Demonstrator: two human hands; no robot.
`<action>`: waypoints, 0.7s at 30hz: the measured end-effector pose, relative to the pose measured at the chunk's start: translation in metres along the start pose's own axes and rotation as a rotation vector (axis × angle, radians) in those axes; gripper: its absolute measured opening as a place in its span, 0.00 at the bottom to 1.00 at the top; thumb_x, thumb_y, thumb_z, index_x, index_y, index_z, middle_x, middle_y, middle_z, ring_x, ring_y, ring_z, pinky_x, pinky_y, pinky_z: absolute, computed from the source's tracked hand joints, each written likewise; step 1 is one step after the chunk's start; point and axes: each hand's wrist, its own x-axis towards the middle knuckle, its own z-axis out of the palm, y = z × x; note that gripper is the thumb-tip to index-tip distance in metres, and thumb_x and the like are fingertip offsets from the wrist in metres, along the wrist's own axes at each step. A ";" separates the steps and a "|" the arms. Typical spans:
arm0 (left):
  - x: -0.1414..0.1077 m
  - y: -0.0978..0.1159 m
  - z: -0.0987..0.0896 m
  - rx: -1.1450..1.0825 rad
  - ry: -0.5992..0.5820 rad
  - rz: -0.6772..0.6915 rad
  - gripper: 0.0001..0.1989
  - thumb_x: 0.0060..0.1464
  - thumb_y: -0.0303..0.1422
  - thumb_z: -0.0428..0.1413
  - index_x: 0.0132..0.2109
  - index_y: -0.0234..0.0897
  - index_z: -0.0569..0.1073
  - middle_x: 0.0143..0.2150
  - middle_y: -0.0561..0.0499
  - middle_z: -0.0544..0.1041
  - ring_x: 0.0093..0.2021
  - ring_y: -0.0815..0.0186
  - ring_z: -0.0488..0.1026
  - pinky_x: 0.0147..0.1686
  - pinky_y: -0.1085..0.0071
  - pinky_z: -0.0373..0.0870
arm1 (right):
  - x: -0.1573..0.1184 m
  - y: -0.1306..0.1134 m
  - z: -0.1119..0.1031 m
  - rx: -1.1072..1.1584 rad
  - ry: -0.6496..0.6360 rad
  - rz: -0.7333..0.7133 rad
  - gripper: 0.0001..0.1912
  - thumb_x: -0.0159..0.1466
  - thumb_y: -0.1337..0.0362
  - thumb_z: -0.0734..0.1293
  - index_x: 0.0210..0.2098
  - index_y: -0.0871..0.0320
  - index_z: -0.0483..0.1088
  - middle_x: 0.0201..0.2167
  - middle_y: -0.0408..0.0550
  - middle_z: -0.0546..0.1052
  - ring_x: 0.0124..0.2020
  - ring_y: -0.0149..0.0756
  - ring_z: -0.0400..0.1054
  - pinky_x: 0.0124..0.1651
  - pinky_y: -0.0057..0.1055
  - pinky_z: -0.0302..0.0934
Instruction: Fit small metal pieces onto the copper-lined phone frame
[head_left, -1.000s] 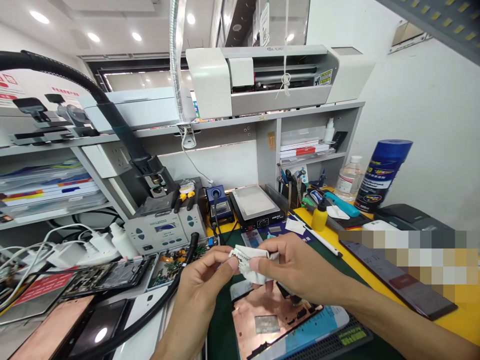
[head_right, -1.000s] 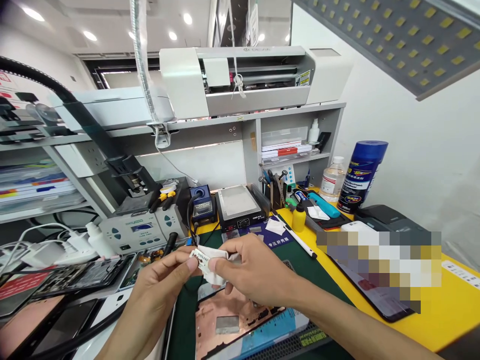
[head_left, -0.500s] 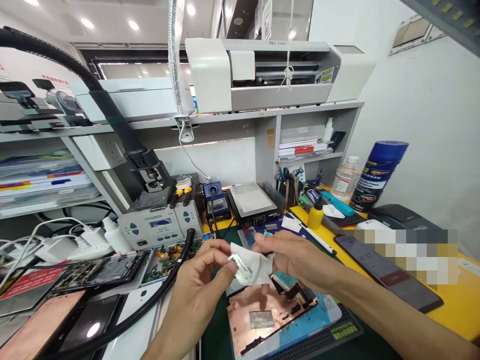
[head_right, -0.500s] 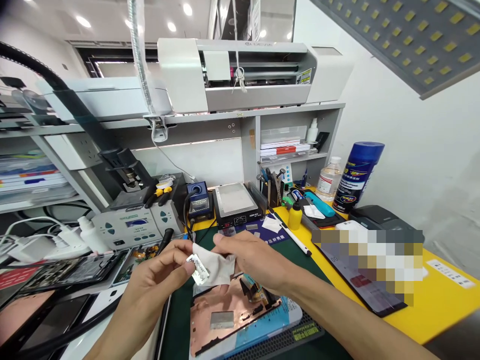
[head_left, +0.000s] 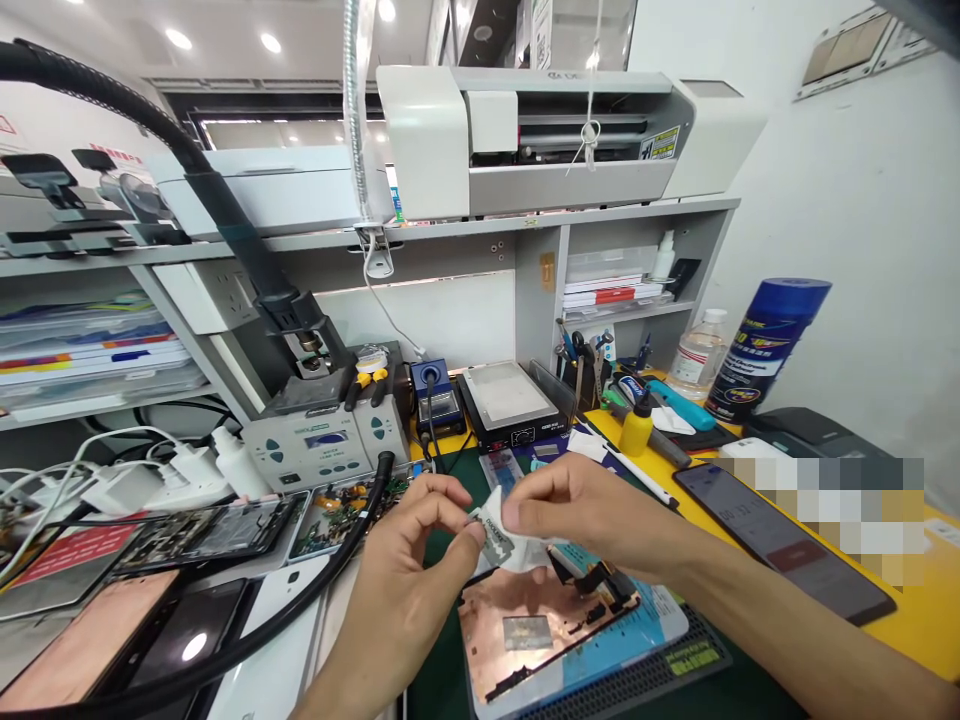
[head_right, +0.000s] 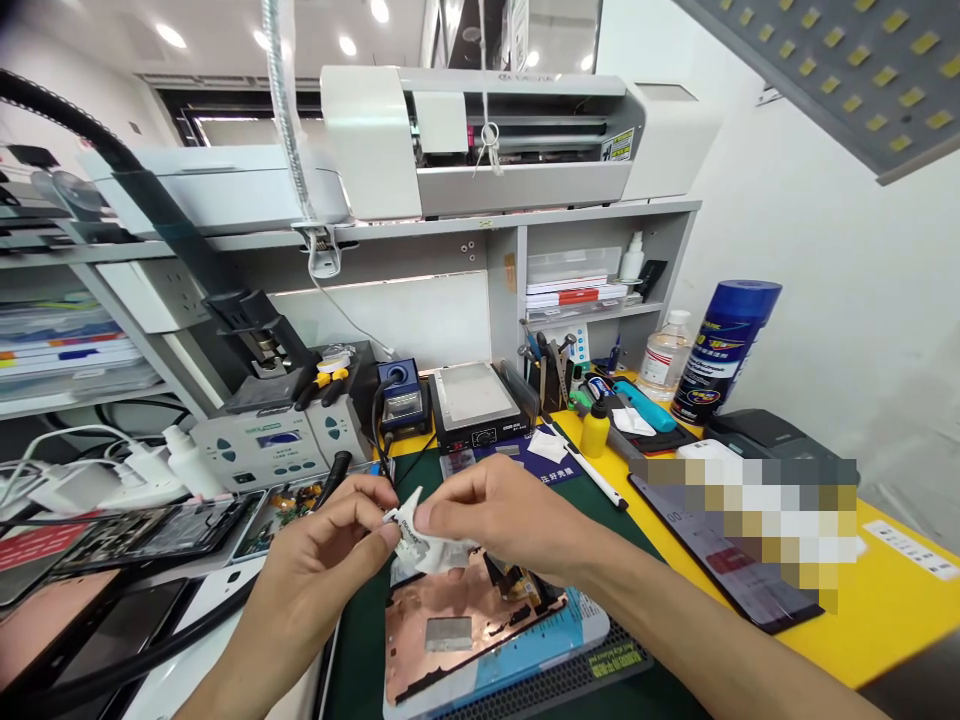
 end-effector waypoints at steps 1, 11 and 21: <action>0.000 -0.001 0.000 0.018 0.003 0.005 0.11 0.58 0.35 0.56 0.27 0.39 0.71 0.42 0.50 0.68 0.46 0.61 0.67 0.46 0.67 0.59 | 0.000 0.000 0.001 -0.053 0.010 -0.008 0.13 0.58 0.57 0.73 0.26 0.61 0.75 0.21 0.40 0.66 0.25 0.28 0.54 0.28 0.27 0.48; -0.004 0.001 0.001 0.117 -0.050 0.029 0.12 0.61 0.37 0.54 0.29 0.41 0.71 0.43 0.51 0.67 0.48 0.61 0.67 0.48 0.66 0.59 | -0.010 -0.001 0.021 -0.583 0.240 -0.254 0.11 0.62 0.70 0.63 0.23 0.60 0.65 0.23 0.39 0.65 0.26 0.27 0.57 0.28 0.28 0.48; -0.008 0.005 0.010 0.000 0.092 0.019 0.13 0.59 0.39 0.56 0.28 0.40 0.71 0.40 0.51 0.66 0.46 0.61 0.66 0.44 0.69 0.59 | -0.005 0.007 0.026 -0.409 0.354 -0.319 0.12 0.66 0.66 0.63 0.25 0.59 0.68 0.22 0.40 0.68 0.25 0.29 0.59 0.27 0.27 0.51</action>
